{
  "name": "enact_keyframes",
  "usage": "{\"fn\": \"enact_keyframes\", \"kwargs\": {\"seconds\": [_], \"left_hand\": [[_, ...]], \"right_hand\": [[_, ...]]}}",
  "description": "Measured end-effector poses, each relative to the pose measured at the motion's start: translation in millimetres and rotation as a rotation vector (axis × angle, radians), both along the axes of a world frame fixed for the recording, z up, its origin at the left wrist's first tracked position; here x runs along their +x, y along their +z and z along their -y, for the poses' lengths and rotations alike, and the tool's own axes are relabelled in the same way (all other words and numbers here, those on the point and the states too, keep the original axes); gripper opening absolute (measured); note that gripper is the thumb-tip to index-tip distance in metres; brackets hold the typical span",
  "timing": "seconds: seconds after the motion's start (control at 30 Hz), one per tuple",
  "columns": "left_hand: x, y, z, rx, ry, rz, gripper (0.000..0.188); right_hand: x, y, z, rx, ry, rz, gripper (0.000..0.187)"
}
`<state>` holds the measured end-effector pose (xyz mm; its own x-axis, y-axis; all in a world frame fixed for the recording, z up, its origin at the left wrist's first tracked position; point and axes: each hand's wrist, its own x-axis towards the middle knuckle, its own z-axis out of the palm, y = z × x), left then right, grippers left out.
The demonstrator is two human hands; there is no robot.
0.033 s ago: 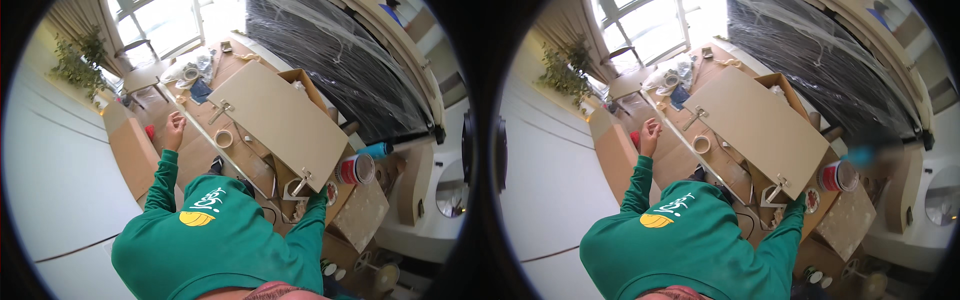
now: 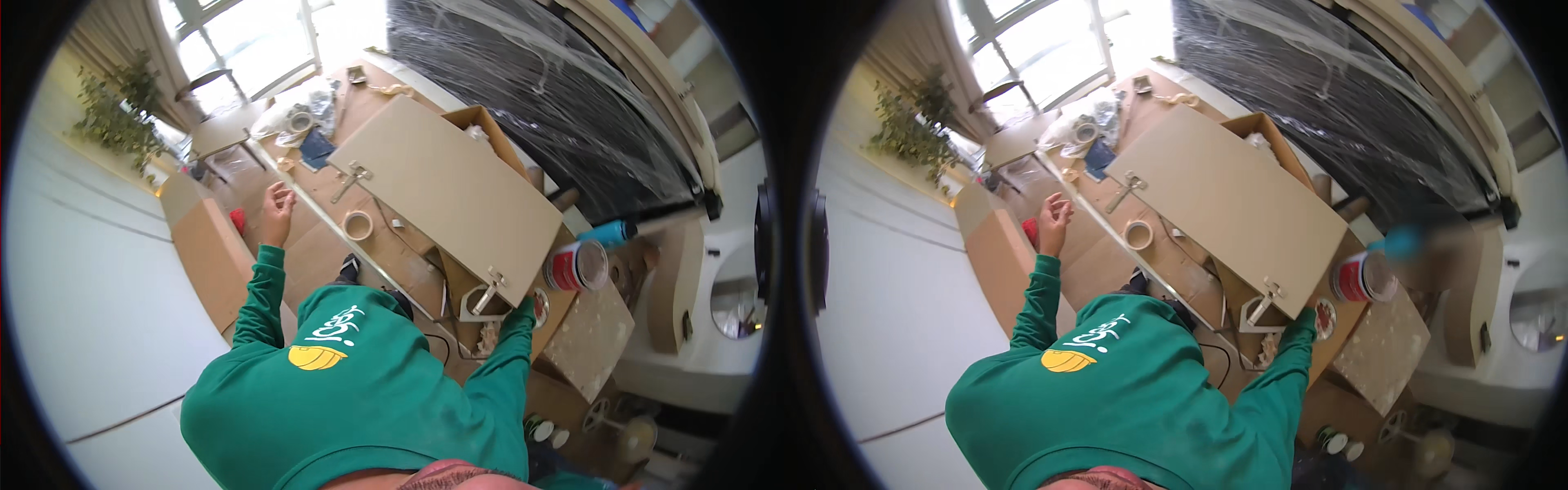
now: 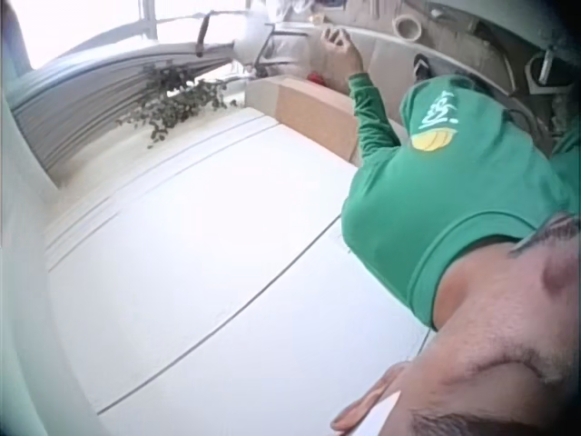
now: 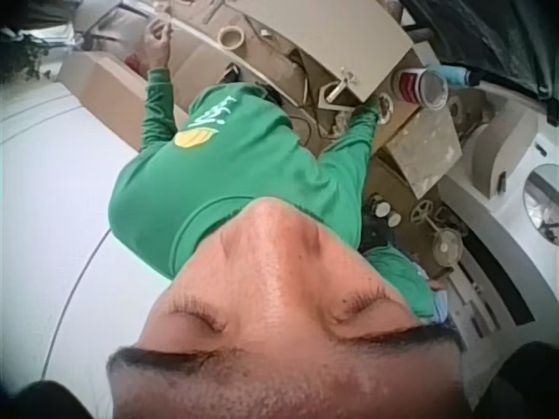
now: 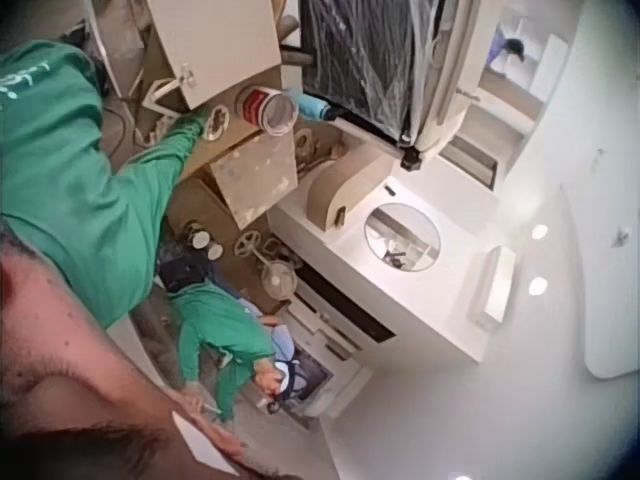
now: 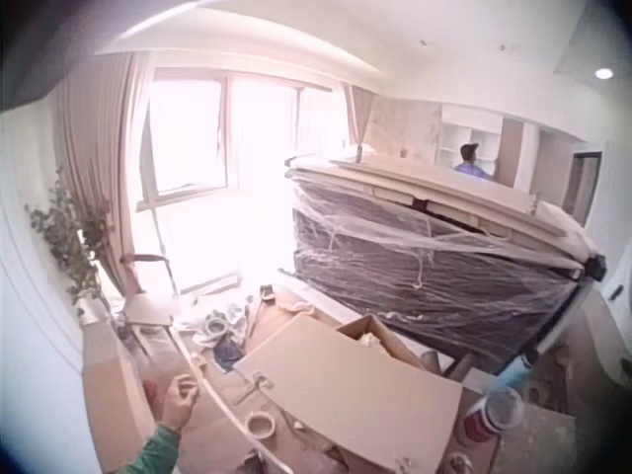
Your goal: The person wipes a beige cabinet door with a cloth, then picks up a sanding block and sands the hinges and edges of the door on a workbench.
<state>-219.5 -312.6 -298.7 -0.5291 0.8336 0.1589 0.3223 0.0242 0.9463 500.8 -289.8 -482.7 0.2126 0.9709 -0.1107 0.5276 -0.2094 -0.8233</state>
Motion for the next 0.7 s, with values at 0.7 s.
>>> {"fn": "enact_keyframes", "kwargs": {"seconds": [0.7], "left_hand": [[244.8,31.2,-276.4,0.383,-0.796,-0.343,0.04]], "right_hand": [[-139.3,280.9,67.6,0.569,-0.859,0.529,0.034]]}}
